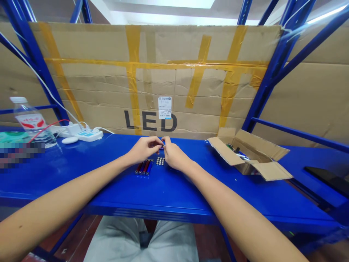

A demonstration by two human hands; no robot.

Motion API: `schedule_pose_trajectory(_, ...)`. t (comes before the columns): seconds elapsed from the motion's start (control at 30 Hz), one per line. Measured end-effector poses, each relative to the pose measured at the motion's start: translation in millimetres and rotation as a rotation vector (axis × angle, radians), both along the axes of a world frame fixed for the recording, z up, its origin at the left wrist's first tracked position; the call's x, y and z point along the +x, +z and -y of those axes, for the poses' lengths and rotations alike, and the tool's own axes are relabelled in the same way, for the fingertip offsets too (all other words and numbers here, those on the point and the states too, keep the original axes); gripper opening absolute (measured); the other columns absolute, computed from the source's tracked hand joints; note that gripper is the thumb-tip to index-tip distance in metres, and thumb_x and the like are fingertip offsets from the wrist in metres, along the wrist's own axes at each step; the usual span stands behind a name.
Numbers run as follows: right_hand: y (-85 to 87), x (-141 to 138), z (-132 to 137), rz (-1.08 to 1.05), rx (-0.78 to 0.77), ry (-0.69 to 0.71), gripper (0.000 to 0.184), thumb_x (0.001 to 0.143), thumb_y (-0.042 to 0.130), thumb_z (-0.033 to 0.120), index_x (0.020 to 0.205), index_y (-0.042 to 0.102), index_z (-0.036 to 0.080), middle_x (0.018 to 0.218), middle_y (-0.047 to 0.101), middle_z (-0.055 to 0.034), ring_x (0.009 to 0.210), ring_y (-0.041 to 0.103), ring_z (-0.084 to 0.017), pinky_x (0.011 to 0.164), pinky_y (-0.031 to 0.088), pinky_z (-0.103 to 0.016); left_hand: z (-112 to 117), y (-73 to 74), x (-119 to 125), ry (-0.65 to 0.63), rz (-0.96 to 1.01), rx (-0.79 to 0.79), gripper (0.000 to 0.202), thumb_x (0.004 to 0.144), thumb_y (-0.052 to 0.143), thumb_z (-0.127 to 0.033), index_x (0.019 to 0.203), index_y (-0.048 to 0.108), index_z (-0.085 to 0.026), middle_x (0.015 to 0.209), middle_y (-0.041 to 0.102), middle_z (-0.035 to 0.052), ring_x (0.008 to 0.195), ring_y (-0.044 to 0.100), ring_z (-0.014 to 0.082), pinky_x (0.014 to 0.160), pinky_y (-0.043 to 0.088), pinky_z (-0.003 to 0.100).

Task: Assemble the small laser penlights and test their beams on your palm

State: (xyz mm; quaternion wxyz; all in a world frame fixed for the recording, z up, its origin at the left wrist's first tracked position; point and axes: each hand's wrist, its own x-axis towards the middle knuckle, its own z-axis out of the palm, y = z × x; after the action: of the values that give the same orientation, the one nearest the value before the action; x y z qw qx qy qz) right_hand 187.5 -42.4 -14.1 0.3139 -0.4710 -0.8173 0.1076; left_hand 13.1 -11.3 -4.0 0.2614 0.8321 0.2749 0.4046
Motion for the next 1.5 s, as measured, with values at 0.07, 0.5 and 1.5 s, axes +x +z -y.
schedule_pose_trajectory(0.07, 1.4, 1, 0, 0.015, 0.003, -0.003, 0.032, 0.098, 0.031, 0.019, 0.129, 0.036, 0.015, 0.116, 0.065, -0.0206, 0.105, 0.064, -0.027, 0.085, 0.048, -0.038, -2, -1.0, 0, 0.005, -0.021, 0.011, 0.014, 0.080, 0.055, -0.016, 0.089, 0.065, -0.016, 0.075, 0.069, 0.0019, 0.066, 0.064, 0.0143, 0.068, 0.052, 0.028)
schedule_pose_trajectory(0.5, 13.8, 19, -6, 0.222, 0.013, -0.121, 0.034, 0.098, 0.030, 0.021, 0.129, 0.042, 0.014, 0.115, 0.066, -0.0209, 0.103, 0.063, -0.029, 0.082, 0.047, -0.037, -6, 5.4, -7, 0.058, -0.070, 0.042, 0.028, 0.077, 0.053, -0.014, 0.102, 0.065, -0.016, 0.082, 0.067, 0.0017, 0.068, 0.058, 0.0121, 0.065, 0.046, 0.025)
schedule_pose_trajectory(1.5, 27.1, 65, -13, 0.516, -0.571, -0.264, 0.015, 0.075, 0.053, 0.009, 0.084, 0.063, 0.015, 0.065, 0.063, -0.0040, 0.049, 0.059, -0.013, 0.049, 0.044, -0.023, -48, 5.8, -55, 0.276, -0.658, -0.060, 0.002, 0.063, 0.065, -0.019, 0.063, 0.063, -0.018, 0.062, 0.064, 0.0003, 0.060, 0.056, 0.0131, 0.055, 0.037, 0.023)
